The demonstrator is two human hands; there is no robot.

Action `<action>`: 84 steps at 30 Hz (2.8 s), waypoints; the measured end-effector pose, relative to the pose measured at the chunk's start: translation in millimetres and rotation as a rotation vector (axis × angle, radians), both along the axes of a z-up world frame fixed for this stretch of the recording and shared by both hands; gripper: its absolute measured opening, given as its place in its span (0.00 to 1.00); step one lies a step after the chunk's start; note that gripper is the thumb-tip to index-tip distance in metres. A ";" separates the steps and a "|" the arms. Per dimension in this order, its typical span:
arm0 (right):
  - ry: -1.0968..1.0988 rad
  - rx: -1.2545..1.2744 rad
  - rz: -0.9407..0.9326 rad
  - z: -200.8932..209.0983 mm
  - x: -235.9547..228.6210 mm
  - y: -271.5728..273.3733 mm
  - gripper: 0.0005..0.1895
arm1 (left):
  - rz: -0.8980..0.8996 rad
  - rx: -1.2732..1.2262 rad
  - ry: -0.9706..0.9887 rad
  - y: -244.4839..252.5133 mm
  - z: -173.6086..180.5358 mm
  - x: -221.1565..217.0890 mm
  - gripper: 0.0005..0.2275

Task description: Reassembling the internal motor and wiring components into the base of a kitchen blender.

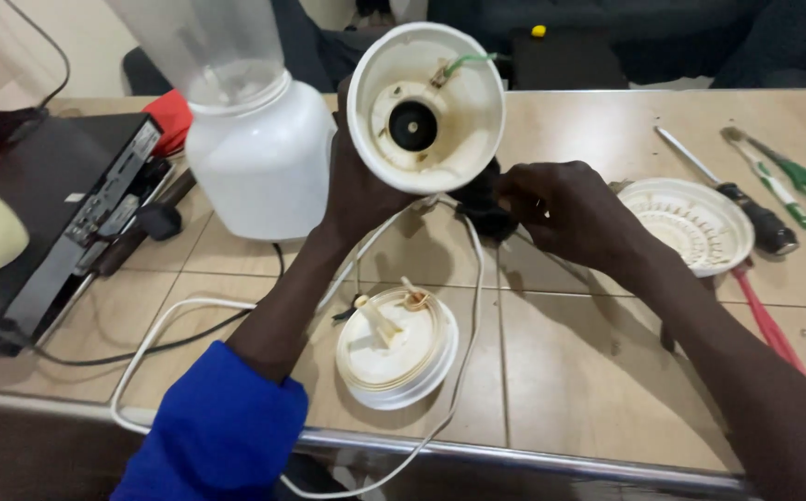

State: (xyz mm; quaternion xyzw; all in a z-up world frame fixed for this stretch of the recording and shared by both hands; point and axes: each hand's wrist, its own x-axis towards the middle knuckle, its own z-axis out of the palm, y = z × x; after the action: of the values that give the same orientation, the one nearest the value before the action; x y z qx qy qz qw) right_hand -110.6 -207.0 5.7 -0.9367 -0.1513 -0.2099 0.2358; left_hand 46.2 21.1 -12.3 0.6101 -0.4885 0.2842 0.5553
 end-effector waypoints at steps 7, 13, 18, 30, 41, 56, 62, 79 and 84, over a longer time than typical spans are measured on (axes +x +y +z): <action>0.019 -0.091 0.084 13.6 -10.7 28.7 0.15 | 0.184 -0.102 0.104 -4.0 1.2 2.2 0.44; 0.030 -0.082 0.059 11.8 -8.7 19.4 0.14 | 0.079 -0.118 0.120 -3.2 7.9 -11.5 0.43; 0.083 0.193 0.216 36.1 -24.7 44.2 0.11 | -0.020 -0.082 -0.006 -4.2 -6.2 0.7 0.46; -0.114 -0.051 0.374 15.3 -27.1 61.0 0.07 | -0.001 0.057 -0.076 -13.1 -12.8 1.6 0.42; -0.362 -0.172 0.451 14.5 -35.4 76.7 0.08 | -0.014 0.012 0.014 -15.2 -14.1 -1.9 0.49; -0.744 -0.187 0.156 19.5 -32.0 23.4 0.03 | 0.001 0.076 0.040 -13.8 -8.9 -9.6 0.43; -0.801 -0.181 -0.148 22.3 -38.9 -7.1 0.02 | -0.014 0.067 0.051 -13.2 -10.3 -9.0 0.43; -0.791 -0.045 -0.252 60.0 -104.4 -72.1 0.12 | 0.060 0.110 0.312 -16.4 -18.2 -6.1 0.47; -0.483 -0.098 -0.384 47.1 -160.3 -100.0 0.10 | 0.093 0.181 0.187 -18.2 -33.7 6.8 0.57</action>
State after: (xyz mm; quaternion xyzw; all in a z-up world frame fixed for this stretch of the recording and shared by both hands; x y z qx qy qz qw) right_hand -270.9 -307.1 52.8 -0.8815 -0.0330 -0.4595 0.1036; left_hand 53.0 2.9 -46.0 0.7034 -0.4294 0.2062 0.5275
